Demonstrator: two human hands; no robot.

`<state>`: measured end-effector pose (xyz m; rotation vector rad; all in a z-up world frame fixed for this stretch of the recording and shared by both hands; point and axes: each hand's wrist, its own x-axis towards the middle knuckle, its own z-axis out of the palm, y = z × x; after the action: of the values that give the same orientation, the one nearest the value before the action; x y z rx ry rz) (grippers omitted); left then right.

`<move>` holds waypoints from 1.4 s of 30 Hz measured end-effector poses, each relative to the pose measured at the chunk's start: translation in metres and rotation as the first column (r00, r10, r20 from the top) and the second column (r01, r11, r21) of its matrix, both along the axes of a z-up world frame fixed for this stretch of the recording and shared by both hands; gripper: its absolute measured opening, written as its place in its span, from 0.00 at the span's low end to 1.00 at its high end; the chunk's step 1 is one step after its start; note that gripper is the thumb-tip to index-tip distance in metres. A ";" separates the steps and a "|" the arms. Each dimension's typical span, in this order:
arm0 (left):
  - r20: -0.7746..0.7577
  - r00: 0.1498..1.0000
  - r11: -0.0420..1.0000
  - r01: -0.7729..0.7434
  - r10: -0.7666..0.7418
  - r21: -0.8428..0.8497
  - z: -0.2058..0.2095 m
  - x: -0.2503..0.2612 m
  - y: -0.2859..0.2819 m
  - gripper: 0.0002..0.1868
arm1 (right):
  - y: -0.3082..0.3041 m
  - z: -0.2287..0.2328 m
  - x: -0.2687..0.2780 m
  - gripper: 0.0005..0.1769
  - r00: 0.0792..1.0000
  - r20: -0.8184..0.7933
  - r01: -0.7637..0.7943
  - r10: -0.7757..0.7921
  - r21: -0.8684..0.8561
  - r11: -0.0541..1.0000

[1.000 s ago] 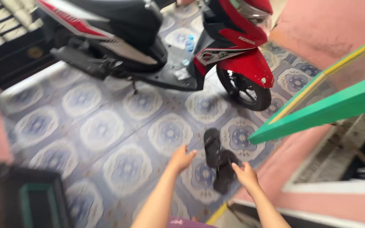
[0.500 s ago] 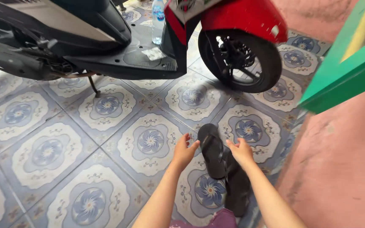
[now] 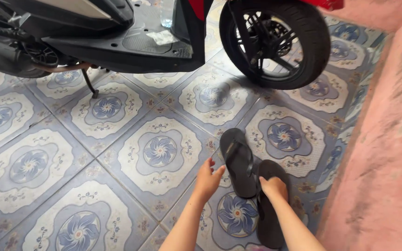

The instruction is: Picking up shoes from the floor and placing them onto a shoe rack

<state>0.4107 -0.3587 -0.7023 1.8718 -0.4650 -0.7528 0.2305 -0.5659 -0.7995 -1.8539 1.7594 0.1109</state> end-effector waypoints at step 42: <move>-0.236 0.957 0.977 -0.194 0.169 -0.087 -0.020 0.065 0.037 0.35 | -0.067 -0.093 0.118 0.14 0.556 0.778 0.263 -0.293 0.169 0.950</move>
<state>0.4759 -0.3220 -0.7222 1.6749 -0.1809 -0.7896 0.3480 -0.6334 -0.8929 -1.2279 1.3220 -0.7200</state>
